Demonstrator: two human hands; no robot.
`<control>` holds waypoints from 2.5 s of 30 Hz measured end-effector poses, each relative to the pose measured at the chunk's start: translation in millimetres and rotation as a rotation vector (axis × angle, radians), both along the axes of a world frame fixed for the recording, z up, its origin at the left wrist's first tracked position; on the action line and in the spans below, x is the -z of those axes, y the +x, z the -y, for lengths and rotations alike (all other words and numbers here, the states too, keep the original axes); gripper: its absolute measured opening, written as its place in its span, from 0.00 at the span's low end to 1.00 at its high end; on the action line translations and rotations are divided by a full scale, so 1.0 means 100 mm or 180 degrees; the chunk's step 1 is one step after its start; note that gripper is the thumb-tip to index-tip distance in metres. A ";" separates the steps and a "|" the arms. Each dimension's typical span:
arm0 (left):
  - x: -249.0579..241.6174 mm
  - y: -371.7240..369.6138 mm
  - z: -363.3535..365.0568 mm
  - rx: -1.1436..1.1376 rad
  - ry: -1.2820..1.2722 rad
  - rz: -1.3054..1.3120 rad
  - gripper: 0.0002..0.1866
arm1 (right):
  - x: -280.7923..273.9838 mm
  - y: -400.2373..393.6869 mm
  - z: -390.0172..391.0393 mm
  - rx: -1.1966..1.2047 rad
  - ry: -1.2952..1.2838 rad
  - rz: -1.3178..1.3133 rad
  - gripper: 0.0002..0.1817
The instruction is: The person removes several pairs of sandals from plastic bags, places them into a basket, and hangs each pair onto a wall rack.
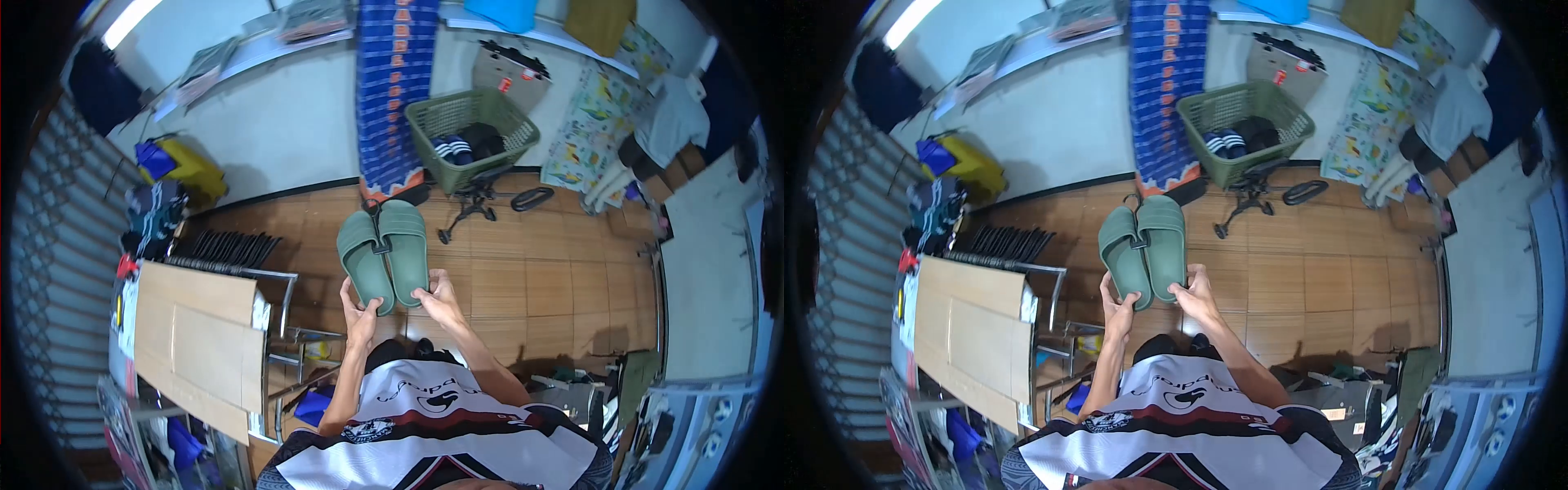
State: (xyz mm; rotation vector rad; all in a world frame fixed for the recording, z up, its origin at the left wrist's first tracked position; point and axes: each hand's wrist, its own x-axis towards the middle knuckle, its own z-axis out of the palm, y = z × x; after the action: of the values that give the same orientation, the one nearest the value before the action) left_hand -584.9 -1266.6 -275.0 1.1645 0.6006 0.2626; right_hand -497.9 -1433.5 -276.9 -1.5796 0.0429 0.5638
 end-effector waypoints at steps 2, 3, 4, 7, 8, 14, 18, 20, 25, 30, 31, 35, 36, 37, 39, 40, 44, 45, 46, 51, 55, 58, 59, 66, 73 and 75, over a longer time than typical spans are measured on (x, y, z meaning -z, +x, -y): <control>-0.18 0.31 0.17 0.0260 0.0293 -0.0047 0.47 | 0.02 0.18 0.21 0.0190 0.0118 -0.0043 0.32; -0.19 0.46 0.23 0.0391 0.0277 -0.0061 0.47 | -0.02 0.27 0.30 0.0260 0.0111 -0.0056 0.32; -0.20 0.61 0.28 0.0518 0.0260 -0.0067 0.47 | -0.09 0.37 0.39 0.0326 0.0103 -0.0060 0.32; -0.12 1.06 0.41 0.0815 0.0233 -0.0073 0.47 | -0.13 0.70 0.62 0.0511 0.0033 -0.0108 0.30; -0.05 1.21 0.44 0.0880 0.0228 -0.0069 0.47 | -0.12 0.83 0.68 0.0552 0.0002 -0.0126 0.30; 0.42 2.23 0.51 0.1283 -0.0038 -0.0330 0.45 | 0.16 1.75 1.02 0.0702 0.0005 0.0032 0.26; 0.37 2.93 0.58 0.1294 -0.0892 -0.0395 0.43 | 0.25 2.44 1.19 0.0783 0.0025 0.0086 0.27; 0.36 3.27 0.55 0.1460 -0.0929 -0.0439 0.41 | 0.31 2.79 1.28 0.0768 0.0047 0.0219 0.27; 0.76 4.06 0.49 0.1698 -0.0419 -0.0362 0.40 | 0.53 3.56 1.49 0.0624 -0.0328 0.0424 0.22; 0.86 4.65 0.57 0.1615 -0.0437 0.0003 0.39 | 0.55 4.21 1.58 0.0403 -0.0697 0.0696 0.23; 0.89 4.75 0.61 0.1553 -0.0441 -0.0013 0.39 | 0.59 4.34 1.58 0.0413 -0.0653 0.0683 0.21; 1.09 5.20 0.73 0.1302 -0.0463 -0.0105 0.38 | 0.68 4.99 1.68 0.0236 -0.0620 0.0497 0.19; 1.10 5.32 0.79 0.1242 -0.0484 -0.0136 0.38 | 0.71 5.17 1.71 0.0152 -0.0671 0.0512 0.19; 1.12 5.44 0.89 0.1027 -0.0505 -0.0228 0.37 | 0.74 5.32 1.76 0.0060 -0.0731 0.0513 0.19; 1.19 5.70 1.05 0.0815 -0.0566 -0.0198 0.35 | 0.89 5.67 1.88 -0.0115 -0.0872 0.0613 0.20; 1.28 5.82 1.10 0.0709 -0.0587 -0.0187 0.33 | 1.04 5.86 1.92 -0.0190 -0.0946 0.0692 0.20; 1.79 6.28 1.26 0.0535 -0.0531 -0.0549 0.29 | 1.28 6.58 2.01 -0.0633 -0.1328 0.0510 0.22; 1.91 6.41 1.31 0.0426 -0.0534 -0.0601 0.29 | 1.43 6.74 2.03 -0.0709 -0.1407 0.0534 0.23; 1.99 6.54 1.36 0.0321 -0.0534 -0.0641 0.28 | 1.69 6.92 2.04 -0.0779 -0.1488 0.0571 0.25; 2.58 7.05 1.50 -0.0005 -0.0754 -0.0908 0.30 | 2.08 7.53 1.99 -0.1073 -0.1853 -0.0229 0.37; 2.81 7.30 1.55 0.0033 -0.0688 -0.1184 0.34 | 2.48 7.75 1.98 -0.1154 -0.2289 0.0156 0.34; 3.07 7.35 1.59 -0.0003 -0.0500 -0.1321 0.34 | 2.60 7.81 1.97 -0.1175 -0.2672 0.0473 0.33; 3.17 7.35 1.61 -0.0003 -0.0397 -0.1390 0.33 | 2.57 7.84 1.96 -0.1196 -0.2782 0.0499 0.33; 3.07 7.47 1.74 0.0019 0.0235 -0.2150 0.30 | 3.00 7.95 1.94 -0.1963 -0.2870 0.0318 0.32; 3.20 7.44 1.76 0.0060 -0.0171 -0.2249 0.31 | 2.56 8.00 1.87 -0.2005 -0.2800 -0.0561 0.25; 3.14 7.41 1.74 0.0025 -0.0213 -0.2257 0.31 | 2.57 7.94 1.88 -0.1852 -0.2839 -0.0279 0.25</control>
State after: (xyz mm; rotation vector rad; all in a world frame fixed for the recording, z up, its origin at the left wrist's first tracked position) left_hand 155.7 -1441.0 -588.5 1.1860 1.2125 -0.1935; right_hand 295.9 -1621.7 -534.2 -2.4548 -0.1213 1.1739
